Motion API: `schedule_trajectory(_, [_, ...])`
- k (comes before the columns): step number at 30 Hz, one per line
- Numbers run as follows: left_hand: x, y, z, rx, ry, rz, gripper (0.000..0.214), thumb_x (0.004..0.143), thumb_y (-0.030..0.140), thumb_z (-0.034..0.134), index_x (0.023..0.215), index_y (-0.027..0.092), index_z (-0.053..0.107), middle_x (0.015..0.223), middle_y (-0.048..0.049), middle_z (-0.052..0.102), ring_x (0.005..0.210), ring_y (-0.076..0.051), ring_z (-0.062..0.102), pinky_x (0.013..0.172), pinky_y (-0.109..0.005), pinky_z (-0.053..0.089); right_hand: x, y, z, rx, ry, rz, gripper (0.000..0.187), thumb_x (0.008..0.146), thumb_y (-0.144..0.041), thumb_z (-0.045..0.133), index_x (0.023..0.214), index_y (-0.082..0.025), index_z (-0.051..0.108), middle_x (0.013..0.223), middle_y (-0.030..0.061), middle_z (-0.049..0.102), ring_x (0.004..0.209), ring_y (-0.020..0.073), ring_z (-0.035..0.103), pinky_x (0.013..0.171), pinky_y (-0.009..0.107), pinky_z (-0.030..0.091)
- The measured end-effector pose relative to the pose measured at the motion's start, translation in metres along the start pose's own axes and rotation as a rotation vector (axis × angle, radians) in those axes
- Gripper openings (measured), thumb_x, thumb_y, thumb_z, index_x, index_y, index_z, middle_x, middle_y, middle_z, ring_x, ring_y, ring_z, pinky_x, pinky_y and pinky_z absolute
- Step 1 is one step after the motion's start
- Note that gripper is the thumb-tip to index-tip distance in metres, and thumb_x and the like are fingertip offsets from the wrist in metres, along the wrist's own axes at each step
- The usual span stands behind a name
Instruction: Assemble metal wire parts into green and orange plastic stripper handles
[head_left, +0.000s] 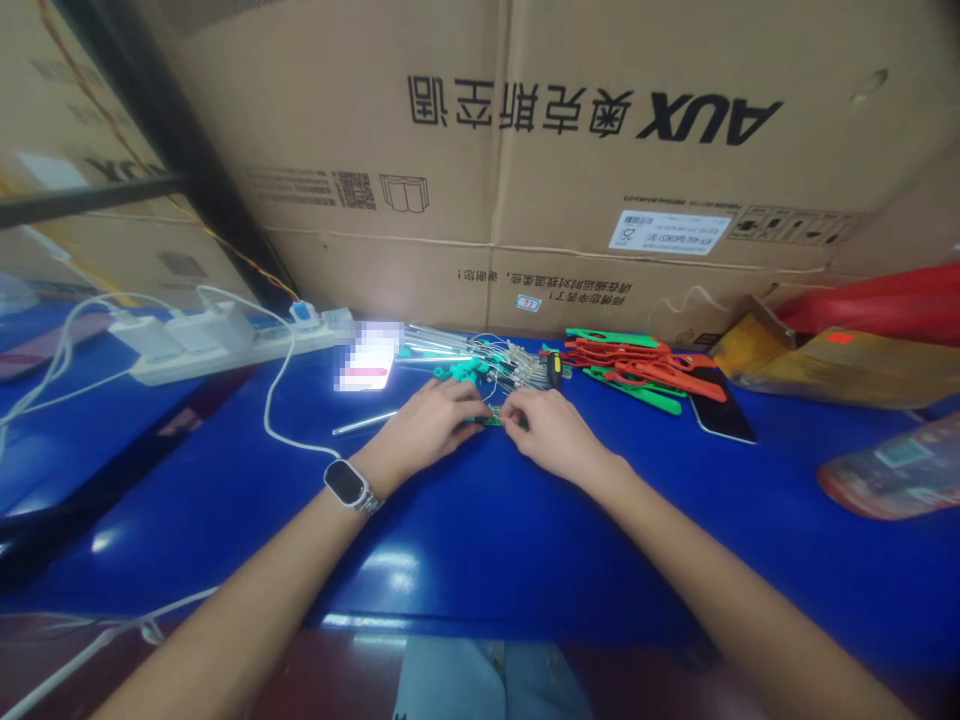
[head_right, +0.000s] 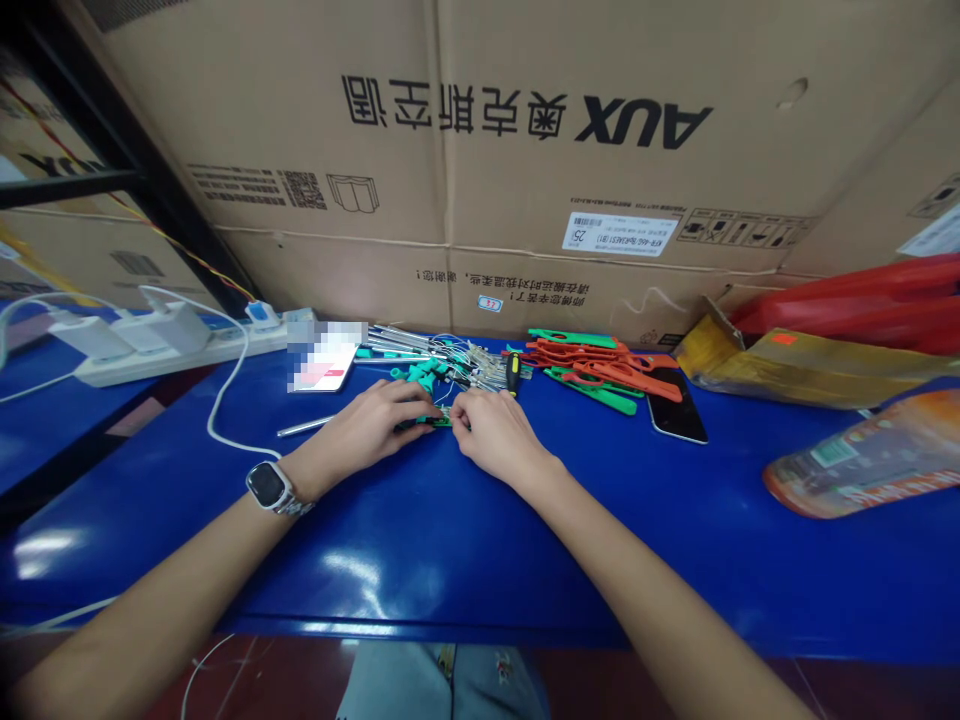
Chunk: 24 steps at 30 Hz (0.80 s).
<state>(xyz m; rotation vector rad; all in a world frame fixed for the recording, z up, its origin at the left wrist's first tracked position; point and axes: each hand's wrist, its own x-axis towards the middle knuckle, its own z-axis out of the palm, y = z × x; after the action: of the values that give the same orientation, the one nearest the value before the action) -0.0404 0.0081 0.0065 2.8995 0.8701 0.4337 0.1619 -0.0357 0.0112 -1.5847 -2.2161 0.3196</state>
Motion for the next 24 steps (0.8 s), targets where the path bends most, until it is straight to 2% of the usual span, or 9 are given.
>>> schedule_trajectory(9, [0.0, 0.003, -0.002, 0.01, -0.027, -0.027, 0.016, 0.096, 0.024, 0.058, 0.103, 0.023, 0.072, 0.107, -0.0042, 0.065, 0.099, -0.022, 0.061, 0.084, -0.037, 0.04, -0.004, 0.002, 0.004, 0.007, 0.01, -0.012, 0.012, 0.088, -0.015, 0.055, 0.082, -0.018, 0.065, 0.079, 0.0033, 0.066, 0.069, 0.0151, 0.057, 0.063, 0.027, 0.036])
schedule_trajectory(12, [0.0, 0.004, -0.002, 0.019, -0.034, -0.029, 0.017, 0.096, 0.025, 0.058, 0.105, 0.023, 0.072, 0.106, -0.0046, 0.064, 0.097, -0.022, 0.061, 0.083, -0.037, 0.04, -0.006, 0.002, 0.003, 0.014, 0.047, -0.014, 0.01, 0.087, -0.015, 0.055, 0.092, -0.018, 0.063, 0.079, 0.0023, 0.065, 0.068, 0.015, 0.056, 0.063, 0.027, 0.037])
schedule_trajectory(15, [-0.001, 0.003, -0.002, 0.017, -0.032, -0.03, 0.018, 0.095, 0.025, 0.058, 0.107, 0.025, 0.071, 0.106, -0.0044, 0.064, 0.098, -0.023, 0.061, 0.083, -0.038, 0.04, -0.007, 0.004, 0.001, -0.057, 0.097, -0.107, 0.018, 0.09, -0.018, 0.056, 0.106, -0.018, 0.065, 0.093, 0.005, 0.065, 0.08, 0.0177, 0.059, 0.072, 0.031, 0.04])
schedule_trajectory(19, [-0.001, 0.0, 0.001, -0.005, -0.015, -0.026, 0.016, 0.095, 0.024, 0.059, 0.105, 0.024, 0.071, 0.106, -0.0039, 0.064, 0.099, -0.023, 0.061, 0.085, -0.039, 0.041, -0.007, 0.01, 0.004, -0.132, 0.083, -0.192, 0.021, 0.095, -0.021, 0.055, 0.108, -0.021, 0.071, 0.097, 0.0068, 0.061, 0.095, 0.0216, 0.057, 0.079, 0.035, 0.041])
schedule_trajectory(24, [0.0, -0.001, 0.003, -0.074, 0.001, -0.005, 0.013, 0.094, 0.021, 0.059, 0.09, 0.019, 0.071, 0.1, -0.004, 0.064, 0.091, -0.02, 0.062, 0.083, -0.036, 0.044, -0.004, 0.015, 0.007, -0.112, 0.082, -0.229, 0.021, 0.094, -0.023, 0.058, 0.109, -0.018, 0.072, 0.108, 0.0101, 0.06, 0.107, 0.0246, 0.055, 0.088, 0.039, 0.043])
